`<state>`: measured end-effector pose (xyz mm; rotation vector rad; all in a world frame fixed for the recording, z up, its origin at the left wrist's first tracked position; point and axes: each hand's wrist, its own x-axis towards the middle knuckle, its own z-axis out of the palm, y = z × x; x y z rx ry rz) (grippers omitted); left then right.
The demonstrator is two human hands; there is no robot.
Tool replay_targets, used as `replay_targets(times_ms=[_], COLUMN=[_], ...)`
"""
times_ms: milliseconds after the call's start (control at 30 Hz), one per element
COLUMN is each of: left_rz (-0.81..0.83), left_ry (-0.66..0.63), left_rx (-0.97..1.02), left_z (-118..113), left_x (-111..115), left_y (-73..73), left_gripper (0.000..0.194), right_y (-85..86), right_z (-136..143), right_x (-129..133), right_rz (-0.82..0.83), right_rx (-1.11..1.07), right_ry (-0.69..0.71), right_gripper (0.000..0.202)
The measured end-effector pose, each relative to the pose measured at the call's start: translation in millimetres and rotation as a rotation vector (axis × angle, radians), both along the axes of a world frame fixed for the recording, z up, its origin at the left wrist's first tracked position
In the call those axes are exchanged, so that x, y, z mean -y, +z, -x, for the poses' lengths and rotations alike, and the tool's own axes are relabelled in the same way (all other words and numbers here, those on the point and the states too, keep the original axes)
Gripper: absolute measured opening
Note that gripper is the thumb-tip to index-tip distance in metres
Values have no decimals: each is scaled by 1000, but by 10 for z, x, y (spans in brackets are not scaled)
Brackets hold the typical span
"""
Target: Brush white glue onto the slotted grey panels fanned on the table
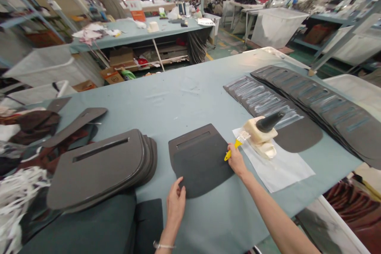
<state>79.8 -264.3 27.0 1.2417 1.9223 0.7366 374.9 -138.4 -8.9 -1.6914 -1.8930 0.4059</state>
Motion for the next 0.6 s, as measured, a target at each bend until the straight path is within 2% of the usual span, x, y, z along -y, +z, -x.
replay_targets(times_ms=[167,300,400,500,600], left_rz=[-7,20,27,7,141], left_ry=[21,-1,-54,-20,18], left_rx=[-43,-67,-107,-200,-228], left_z=[41,64,92,174,315], left_x=[-54,-58,-45,-22,38], left_y=[-37,-65,-46,51,204], left_gripper=[43,43,47,47,37], right_y=[29,146,302,517,795], right_z=[9,26,33,-46,-287], right_x=[12,23,97,253,479], right_rz=[22,-28,-71,-92,-165], right_rx=[26,133,219,227,98], right_ry=[4,-15,-80,-127,-232], right_gripper=[27,18,15,20,27])
